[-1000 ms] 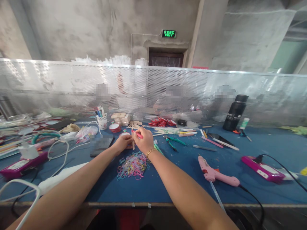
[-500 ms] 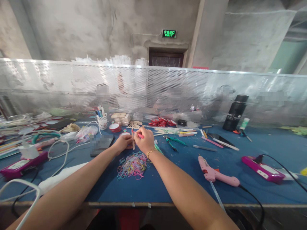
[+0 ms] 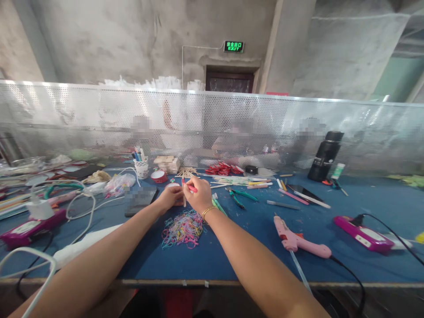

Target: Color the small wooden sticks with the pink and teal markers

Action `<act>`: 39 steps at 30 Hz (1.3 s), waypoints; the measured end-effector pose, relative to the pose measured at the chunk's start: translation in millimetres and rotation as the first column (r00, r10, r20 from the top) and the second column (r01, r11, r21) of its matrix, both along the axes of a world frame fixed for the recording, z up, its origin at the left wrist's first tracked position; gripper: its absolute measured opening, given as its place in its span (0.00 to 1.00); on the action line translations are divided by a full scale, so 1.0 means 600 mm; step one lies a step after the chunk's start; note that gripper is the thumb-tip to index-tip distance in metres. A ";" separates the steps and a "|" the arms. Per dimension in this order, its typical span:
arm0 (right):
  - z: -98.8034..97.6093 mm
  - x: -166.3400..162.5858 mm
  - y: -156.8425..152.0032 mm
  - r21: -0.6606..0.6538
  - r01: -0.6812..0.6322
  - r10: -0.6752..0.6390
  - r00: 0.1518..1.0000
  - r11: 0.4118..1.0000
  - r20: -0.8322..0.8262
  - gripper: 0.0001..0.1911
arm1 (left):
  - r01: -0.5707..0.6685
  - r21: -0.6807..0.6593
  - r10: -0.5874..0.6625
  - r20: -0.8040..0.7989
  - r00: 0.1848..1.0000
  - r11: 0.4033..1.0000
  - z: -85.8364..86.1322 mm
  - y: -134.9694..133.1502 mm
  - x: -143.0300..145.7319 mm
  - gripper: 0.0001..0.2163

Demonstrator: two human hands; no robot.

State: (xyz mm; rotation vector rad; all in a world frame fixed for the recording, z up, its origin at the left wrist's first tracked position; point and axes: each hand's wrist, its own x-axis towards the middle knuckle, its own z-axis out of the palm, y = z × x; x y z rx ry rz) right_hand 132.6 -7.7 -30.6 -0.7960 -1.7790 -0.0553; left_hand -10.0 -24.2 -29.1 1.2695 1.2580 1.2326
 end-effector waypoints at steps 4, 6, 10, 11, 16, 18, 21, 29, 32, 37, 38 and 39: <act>0.000 0.000 -0.002 0.006 0.001 -0.001 1.000 1.000 0.004 0.07 | 0.012 0.006 -0.012 0.009 1.000 1.000 -0.002 0.001 -0.001 0.15; 0.001 0.000 -0.003 0.001 0.001 -0.001 1.000 1.000 0.004 0.07 | 0.011 0.009 -0.011 0.006 1.000 1.000 -0.002 0.001 -0.001 0.16; 0.002 -0.001 -0.004 -0.001 -0.006 0.006 1.000 1.000 0.003 0.07 | -0.003 0.001 0.003 0.007 1.000 1.000 -0.002 0.001 0.000 0.16; 0.002 -0.001 -0.004 0.000 -0.006 0.006 1.000 1.000 0.003 0.07 | -0.003 0.001 0.003 0.011 1.000 1.000 -0.002 0.001 0.000 0.16; 0.001 0.000 -0.002 -0.002 0.017 -0.017 1.000 1.000 0.007 0.07 | 0.004 0.004 -0.004 0.023 1.000 1.000 -0.003 0.002 -0.001 0.15; 0.000 0.002 0.001 -0.002 0.035 -0.035 0.999 0.999 -0.001 0.07 | 0.002 -0.002 -0.002 0.017 1.000 1.000 -0.004 0.004 -0.002 0.14; 0.000 0.005 0.003 0.004 0.059 -0.059 0.998 0.998 -0.020 0.07 | 0.006 -0.012 -0.006 0.003 1.000 1.000 -0.005 0.005 -0.004 0.13; 0.003 0.000 -0.005 0.037 0.059 -0.059 0.998 0.998 0.002 0.07 | 0.010 0.012 -0.010 0.015 1.000 1.000 -0.004 0.003 -0.003 0.17; 0.003 -0.001 -0.007 0.045 0.053 -0.053 0.999 0.998 -0.009 0.07 | 0.017 0.015 -0.017 0.017 1.000 1.000 -0.004 0.002 -0.003 0.18; 0.004 -0.002 -0.008 0.056 0.039 -0.038 0.999 0.998 -0.021 0.08 | 0.015 0.008 -0.016 0.012 1.000 1.000 -0.002 -0.001 -0.002 0.18; 0.004 -0.002 -0.008 0.058 0.034 -0.032 0.999 0.998 -0.022 0.07 | 0.016 0.008 -0.016 0.012 1.000 1.000 -0.002 -0.001 -0.001 0.18; 0.004 -0.003 -0.008 0.061 0.029 -0.028 0.999 0.998 -0.022 0.07 | 0.018 0.010 -0.019 0.013 1.000 1.000 -0.002 -0.001 -0.001 0.18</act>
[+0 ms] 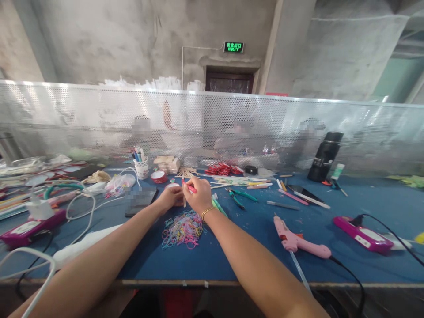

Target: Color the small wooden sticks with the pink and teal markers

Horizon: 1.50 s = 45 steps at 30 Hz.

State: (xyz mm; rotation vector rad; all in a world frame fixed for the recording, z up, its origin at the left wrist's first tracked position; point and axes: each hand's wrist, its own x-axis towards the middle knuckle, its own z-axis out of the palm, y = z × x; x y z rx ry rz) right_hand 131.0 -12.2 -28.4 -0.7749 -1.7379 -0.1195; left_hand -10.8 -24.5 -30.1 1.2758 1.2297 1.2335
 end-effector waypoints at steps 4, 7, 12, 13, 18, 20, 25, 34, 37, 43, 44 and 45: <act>-0.003 0.001 0.005 0.000 0.002 -0.002 1.000 1.000 0.005 0.07 | -0.007 0.001 0.007 -0.003 1.000 1.000 0.000 0.002 0.000 0.17; -0.004 0.003 0.009 -0.017 0.029 -0.029 1.000 0.999 0.002 0.07 | -0.012 -0.013 0.011 -0.006 1.000 1.000 -0.001 0.003 -0.001 0.16; -0.004 0.002 0.006 -0.004 0.027 -0.027 1.000 1.000 -0.002 0.06 | 0.000 -0.004 0.000 -0.003 1.000 1.000 -0.003 0.004 -0.002 0.16; -0.003 0.001 0.005 0.000 0.016 -0.016 1.000 1.000 0.005 0.06 | 0.004 0.002 -0.004 0.001 1.000 1.000 -0.003 0.005 -0.002 0.16; -0.002 0.001 0.005 -0.010 0.013 -0.013 1.000 1.000 0.014 0.07 | -0.012 0.004 0.012 0.006 1.000 1.000 -0.004 0.006 -0.002 0.16; -0.001 0.002 0.005 -0.015 0.024 -0.024 1.000 1.000 0.004 0.07 | -0.014 0.001 0.014 0.011 1.000 1.000 -0.002 0.004 -0.002 0.15; -0.002 0.001 0.005 -0.001 0.003 -0.003 1.000 1.000 0.015 0.07 | -0.010 0.004 0.010 0.014 1.000 1.000 0.002 -0.001 0.001 0.14; 0.000 0.003 0.006 -0.019 0.033 -0.033 0.999 0.999 0.022 0.06 | -0.017 -0.006 0.017 -0.004 1.000 1.000 0.002 0.000 0.001 0.15; -0.001 0.003 0.008 -0.014 0.017 -0.016 0.999 1.000 0.034 0.06 | -0.014 -0.003 0.014 -0.004 1.000 1.000 0.001 0.001 0.000 0.16; -0.004 0.005 0.012 -0.018 0.042 -0.042 0.999 0.999 0.012 0.06 | -0.001 -0.003 0.001 -0.014 1.000 1.000 -0.002 0.003 -0.002 0.15; -0.004 0.006 0.013 -0.016 0.036 -0.036 0.999 0.999 0.017 0.06 | 0.000 0.000 0.000 -0.013 1.000 1.000 -0.003 0.004 -0.003 0.15; -0.004 0.005 0.013 -0.014 0.031 -0.030 0.999 0.999 0.022 0.06 | 0.000 0.003 0.000 -0.012 1.000 1.000 -0.004 0.005 -0.003 0.15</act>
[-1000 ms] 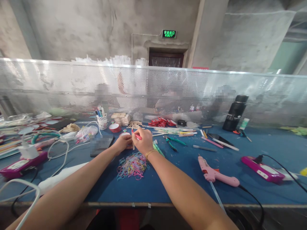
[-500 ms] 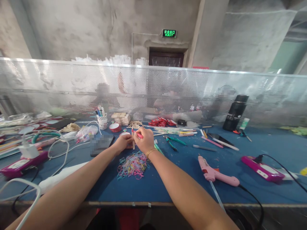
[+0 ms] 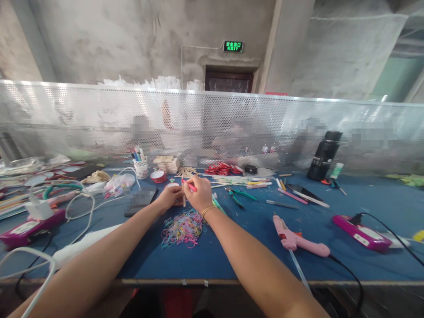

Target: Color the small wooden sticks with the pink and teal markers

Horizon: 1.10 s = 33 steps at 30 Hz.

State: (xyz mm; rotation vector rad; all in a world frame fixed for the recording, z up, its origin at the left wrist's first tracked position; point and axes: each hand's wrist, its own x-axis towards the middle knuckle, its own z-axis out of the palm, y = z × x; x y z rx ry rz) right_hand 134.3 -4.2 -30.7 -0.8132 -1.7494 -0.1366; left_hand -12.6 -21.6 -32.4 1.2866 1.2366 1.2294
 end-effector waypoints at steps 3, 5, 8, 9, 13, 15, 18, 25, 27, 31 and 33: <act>0.000 0.000 0.002 -0.004 0.005 -0.005 1.000 1.000 0.001 0.06 | 0.002 -0.002 -0.002 0.002 1.000 1.000 -0.002 0.003 -0.001 0.14; -0.001 0.001 0.002 -0.006 0.023 -0.023 1.000 1.000 -0.016 0.06 | 0.002 -0.014 -0.002 0.005 1.000 1.000 -0.003 0.005 -0.001 0.14; 0.000 0.001 0.001 0.009 0.014 -0.013 0.999 1.000 -0.029 0.06 | -0.005 -0.018 0.005 0.004 1.000 1.000 -0.002 0.006 0.000 0.14; 0.000 0.000 0.000 0.014 0.000 0.000 1.000 1.000 -0.027 0.06 | -0.006 -0.013 0.006 0.002 1.000 1.000 -0.002 0.006 0.000 0.14; 0.000 -0.001 -0.001 0.008 -0.037 0.037 0.999 0.999 -0.004 0.06 | -0.009 -0.004 0.009 0.001 1.000 1.000 -0.001 0.003 0.000 0.14; 0.000 0.000 0.000 0.000 -0.018 0.018 1.000 1.000 -0.013 0.06 | -0.008 -0.010 0.008 -0.002 1.000 1.000 -0.001 0.002 0.000 0.14; 0.000 0.001 0.000 -0.002 -0.004 0.004 0.999 1.000 -0.037 0.05 | -0.008 -0.013 0.008 -0.012 1.000 1.000 0.001 0.000 0.001 0.12; 0.002 -0.001 0.000 -0.008 -0.001 0.000 1.000 1.000 -0.019 0.06 | -0.007 -0.027 0.007 0.002 1.000 1.000 0.002 0.003 0.001 0.14; 0.004 -0.001 0.001 -0.005 0.016 -0.016 0.999 1.000 -0.027 0.06 | 0.000 -0.029 0.000 0.000 1.000 1.000 0.000 0.007 -0.001 0.15; 0.009 -0.001 0.004 0.009 -0.014 0.014 1.000 1.000 0.010 0.05 | 0.016 0.004 -0.016 -0.010 1.000 1.000 -0.004 0.018 -0.005 0.16; 0.010 0.000 0.005 0.003 0.021 -0.021 1.000 1.000 0.014 0.06 | 0.015 0.004 -0.015 -0.010 1.000 1.000 -0.004 0.022 -0.008 0.16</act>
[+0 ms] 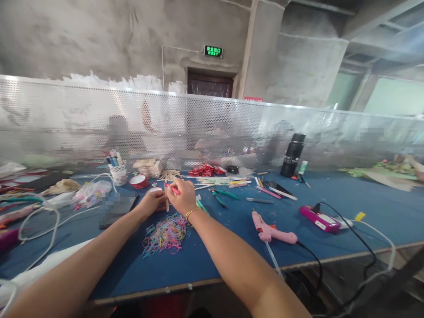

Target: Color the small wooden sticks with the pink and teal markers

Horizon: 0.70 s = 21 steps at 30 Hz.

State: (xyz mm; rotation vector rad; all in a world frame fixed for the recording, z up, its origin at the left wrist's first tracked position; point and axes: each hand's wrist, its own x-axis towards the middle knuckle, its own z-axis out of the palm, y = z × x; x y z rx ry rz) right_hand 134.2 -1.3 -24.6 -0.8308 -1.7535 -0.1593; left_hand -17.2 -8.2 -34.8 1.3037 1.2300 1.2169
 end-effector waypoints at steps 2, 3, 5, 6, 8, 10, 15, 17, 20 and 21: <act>0.002 0.000 0.000 -0.007 0.030 -0.030 1.000 1.000 -0.008 0.06 | -0.002 -0.001 0.002 -0.006 1.000 1.000 0.001 0.003 -0.002 0.16; 0.002 0.001 0.000 -0.007 0.036 -0.036 0.999 0.999 -0.010 0.06 | -0.003 -0.003 0.003 -0.011 1.000 1.000 0.001 0.004 -0.003 0.17; 0.004 0.000 -0.001 0.001 0.029 -0.029 1.000 1.000 -0.005 0.06 | -0.009 0.001 0.009 -0.012 1.000 1.000 0.002 0.004 -0.004 0.17; 0.004 0.000 -0.001 0.005 0.020 -0.020 1.000 1.000 0.003 0.06 | -0.015 0.004 0.015 -0.010 1.000 1.000 0.003 0.004 -0.004 0.17; 0.004 -0.001 -0.001 0.005 0.011 -0.011 1.000 1.000 0.016 0.06 | -0.023 0.005 0.023 -0.005 1.000 1.000 0.004 0.004 -0.004 0.17; 0.004 0.000 0.000 -0.002 0.020 -0.020 1.000 1.000 0.009 0.06 | -0.030 -0.005 0.030 -0.004 1.000 1.000 0.006 0.002 -0.003 0.17; 0.001 0.001 0.001 0.009 0.012 -0.011 1.000 1.000 -0.025 0.06 | -0.041 -0.005 0.041 0.019 0.999 0.999 0.012 -0.008 0.003 0.15; -0.001 0.001 0.000 0.024 -0.022 0.023 1.000 0.999 -0.015 0.06 | -0.030 -0.008 0.030 0.018 0.999 1.000 0.013 -0.012 0.005 0.14; -0.003 -0.001 0.000 0.020 -0.050 0.050 0.999 0.999 0.005 0.05 | -0.032 -0.012 0.033 0.022 0.999 0.999 0.014 -0.014 0.005 0.14; -0.004 -0.001 0.000 0.013 -0.047 0.047 0.999 0.999 0.007 0.05 | -0.032 -0.013 0.032 0.025 0.999 0.999 0.013 -0.014 0.005 0.14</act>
